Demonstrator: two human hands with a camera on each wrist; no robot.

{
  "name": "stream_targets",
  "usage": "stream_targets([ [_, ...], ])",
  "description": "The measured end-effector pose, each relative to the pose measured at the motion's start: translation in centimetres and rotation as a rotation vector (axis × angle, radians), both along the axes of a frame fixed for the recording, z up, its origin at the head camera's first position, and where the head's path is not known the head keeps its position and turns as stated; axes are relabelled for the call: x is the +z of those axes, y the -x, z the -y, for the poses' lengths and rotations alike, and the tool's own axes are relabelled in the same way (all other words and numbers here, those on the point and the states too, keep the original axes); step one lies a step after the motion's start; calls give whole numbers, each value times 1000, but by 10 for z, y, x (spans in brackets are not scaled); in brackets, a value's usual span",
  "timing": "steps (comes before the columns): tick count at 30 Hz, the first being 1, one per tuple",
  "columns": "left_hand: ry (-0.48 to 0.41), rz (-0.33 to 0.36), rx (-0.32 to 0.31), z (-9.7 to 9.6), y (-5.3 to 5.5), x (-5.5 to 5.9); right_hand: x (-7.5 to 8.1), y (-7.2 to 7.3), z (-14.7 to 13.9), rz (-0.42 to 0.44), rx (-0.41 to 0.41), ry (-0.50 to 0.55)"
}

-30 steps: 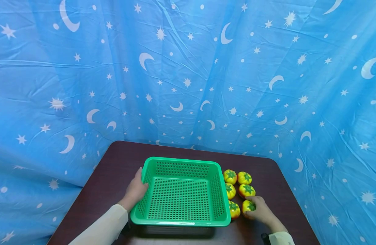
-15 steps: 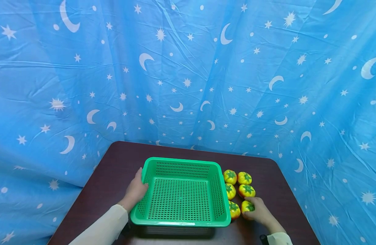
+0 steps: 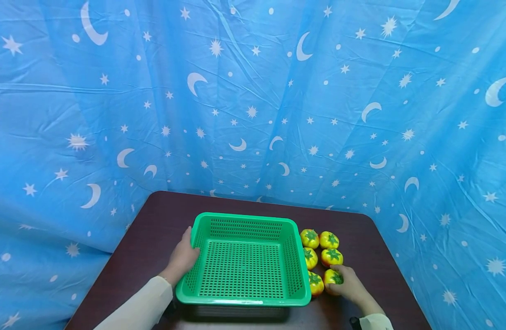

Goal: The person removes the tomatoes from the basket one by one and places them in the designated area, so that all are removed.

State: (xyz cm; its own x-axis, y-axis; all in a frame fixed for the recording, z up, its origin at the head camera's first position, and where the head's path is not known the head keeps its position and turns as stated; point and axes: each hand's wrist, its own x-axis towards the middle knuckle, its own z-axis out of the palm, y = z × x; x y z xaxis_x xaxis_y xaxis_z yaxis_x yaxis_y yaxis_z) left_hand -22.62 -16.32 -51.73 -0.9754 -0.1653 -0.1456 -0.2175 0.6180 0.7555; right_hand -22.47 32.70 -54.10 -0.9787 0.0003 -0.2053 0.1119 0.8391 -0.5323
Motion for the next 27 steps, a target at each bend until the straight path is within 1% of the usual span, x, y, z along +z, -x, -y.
stream_targets([
  [7, -11, 4, -5, 0, 0, 1, -1, -1, -1, -10, 3, 10],
  [11, -6, 2, -6, 0, 0, 1, -4, -1, -3, -2, -4, 15],
  [17, 1, 4, -2, 0, 0, -1, -5, -2, -6, -17, 7, 29],
  [20, 5, 5, -3, 0, 0, -1, -4, -3, -5, -31, 12, 25],
  [27, 2, 9, -2, 0, 0, 1, 2, -4, 1, -20, -7, 4],
])
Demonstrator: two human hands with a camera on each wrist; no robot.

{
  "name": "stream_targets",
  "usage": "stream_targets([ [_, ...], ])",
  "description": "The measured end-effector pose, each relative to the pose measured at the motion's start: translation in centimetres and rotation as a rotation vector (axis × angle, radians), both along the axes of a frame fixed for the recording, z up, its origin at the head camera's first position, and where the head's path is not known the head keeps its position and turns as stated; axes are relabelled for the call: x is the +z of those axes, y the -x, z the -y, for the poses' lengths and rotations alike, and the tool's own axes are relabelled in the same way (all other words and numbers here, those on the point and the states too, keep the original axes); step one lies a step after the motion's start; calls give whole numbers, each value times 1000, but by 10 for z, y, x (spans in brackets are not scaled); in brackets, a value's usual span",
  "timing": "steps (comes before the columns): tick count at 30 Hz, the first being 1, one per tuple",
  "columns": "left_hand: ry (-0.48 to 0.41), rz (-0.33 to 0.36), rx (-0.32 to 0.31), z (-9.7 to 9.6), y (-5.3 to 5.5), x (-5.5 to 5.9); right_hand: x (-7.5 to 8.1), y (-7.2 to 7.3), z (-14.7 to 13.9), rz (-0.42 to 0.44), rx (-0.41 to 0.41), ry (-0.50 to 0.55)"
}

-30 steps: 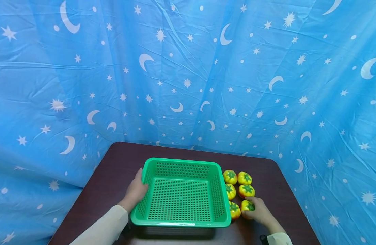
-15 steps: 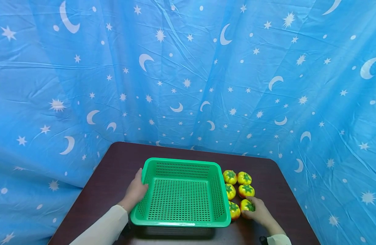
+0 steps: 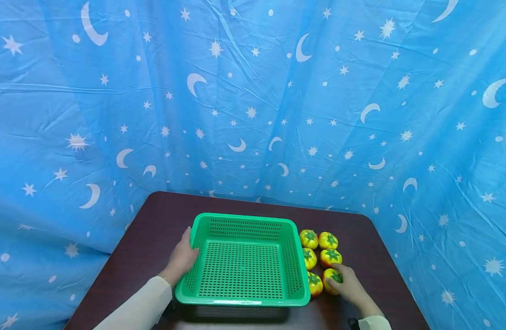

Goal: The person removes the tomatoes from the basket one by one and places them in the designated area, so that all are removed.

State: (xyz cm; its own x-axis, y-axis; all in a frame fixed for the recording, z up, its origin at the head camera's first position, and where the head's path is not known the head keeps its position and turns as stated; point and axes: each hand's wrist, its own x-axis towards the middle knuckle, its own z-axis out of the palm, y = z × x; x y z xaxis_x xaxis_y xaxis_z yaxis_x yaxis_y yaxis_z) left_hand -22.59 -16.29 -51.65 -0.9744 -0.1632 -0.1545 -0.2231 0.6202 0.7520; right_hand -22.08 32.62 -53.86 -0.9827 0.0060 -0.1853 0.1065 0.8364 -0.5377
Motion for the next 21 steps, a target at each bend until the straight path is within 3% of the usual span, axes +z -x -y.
stream_targets([
  [18, 5, 11, -12, 2, 2, -3, 35, 3, 25, -76, 54, -46],
  [21, 30, 46, -11, 2, 2, -1, 44, 3, 35, -76, 63, -44],
])
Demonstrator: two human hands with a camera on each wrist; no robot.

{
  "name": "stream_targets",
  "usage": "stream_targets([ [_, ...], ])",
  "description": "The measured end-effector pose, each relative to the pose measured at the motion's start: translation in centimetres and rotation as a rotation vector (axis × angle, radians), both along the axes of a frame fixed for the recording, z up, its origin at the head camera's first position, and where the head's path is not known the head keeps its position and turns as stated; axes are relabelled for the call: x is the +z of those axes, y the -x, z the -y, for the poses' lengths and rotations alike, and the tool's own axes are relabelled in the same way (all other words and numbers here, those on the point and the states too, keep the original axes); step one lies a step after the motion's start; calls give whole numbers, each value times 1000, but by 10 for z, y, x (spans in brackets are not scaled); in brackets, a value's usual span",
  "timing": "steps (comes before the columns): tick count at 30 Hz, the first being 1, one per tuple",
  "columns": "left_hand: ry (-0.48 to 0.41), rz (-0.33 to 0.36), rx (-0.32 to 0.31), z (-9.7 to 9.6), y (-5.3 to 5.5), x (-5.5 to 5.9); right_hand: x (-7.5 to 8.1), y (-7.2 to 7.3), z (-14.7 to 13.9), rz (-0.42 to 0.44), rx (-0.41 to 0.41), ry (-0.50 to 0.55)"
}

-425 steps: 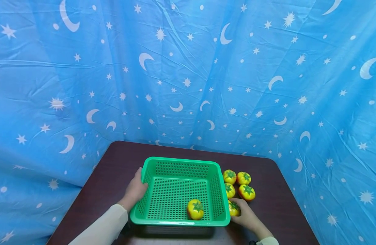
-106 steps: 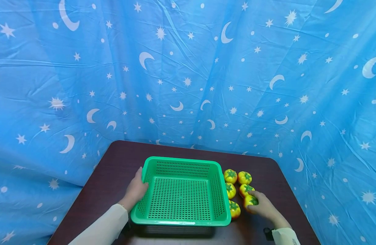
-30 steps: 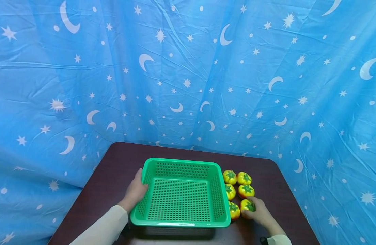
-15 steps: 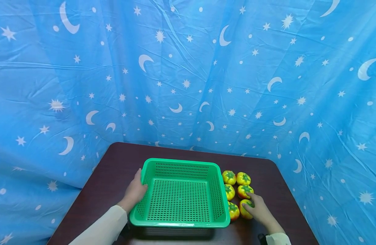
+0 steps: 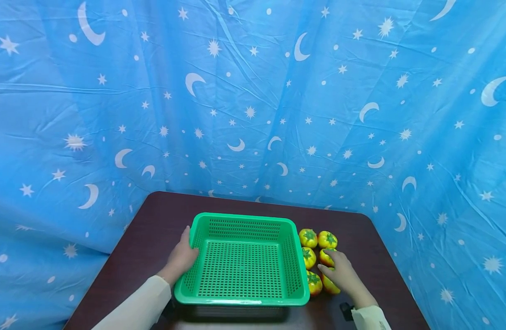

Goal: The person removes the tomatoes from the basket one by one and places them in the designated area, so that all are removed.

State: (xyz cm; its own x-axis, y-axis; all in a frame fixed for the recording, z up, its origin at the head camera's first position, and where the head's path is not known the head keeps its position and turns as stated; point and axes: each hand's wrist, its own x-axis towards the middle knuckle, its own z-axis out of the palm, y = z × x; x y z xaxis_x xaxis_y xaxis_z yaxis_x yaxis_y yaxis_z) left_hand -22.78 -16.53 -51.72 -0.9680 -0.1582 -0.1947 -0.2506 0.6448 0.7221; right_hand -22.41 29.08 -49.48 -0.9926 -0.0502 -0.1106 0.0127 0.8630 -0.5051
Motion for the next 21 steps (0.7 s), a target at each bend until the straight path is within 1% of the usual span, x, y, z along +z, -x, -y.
stream_targets([
  [5, 95, 75, -34, 1, 1, 10, 17, -1, 18, -20, 72, 46],
  [10, 175, 108, -79, 1, 1, 18, 27, -2, 35, -76, 153, 76],
  [13, 226, 98, -97, 0, 2, 21, 30, -2, 47, -84, 172, 90],
  [16, 289, 68, -102, -3, 2, 24, 34, -2, 59, -60, 180, 113],
  [18, 329, 48, -99, -4, 2, 25, 39, -3, 67, -49, 198, 124],
  [21, 396, 29, -117, -4, 1, 31, 48, -3, 77, -50, 242, 124],
])
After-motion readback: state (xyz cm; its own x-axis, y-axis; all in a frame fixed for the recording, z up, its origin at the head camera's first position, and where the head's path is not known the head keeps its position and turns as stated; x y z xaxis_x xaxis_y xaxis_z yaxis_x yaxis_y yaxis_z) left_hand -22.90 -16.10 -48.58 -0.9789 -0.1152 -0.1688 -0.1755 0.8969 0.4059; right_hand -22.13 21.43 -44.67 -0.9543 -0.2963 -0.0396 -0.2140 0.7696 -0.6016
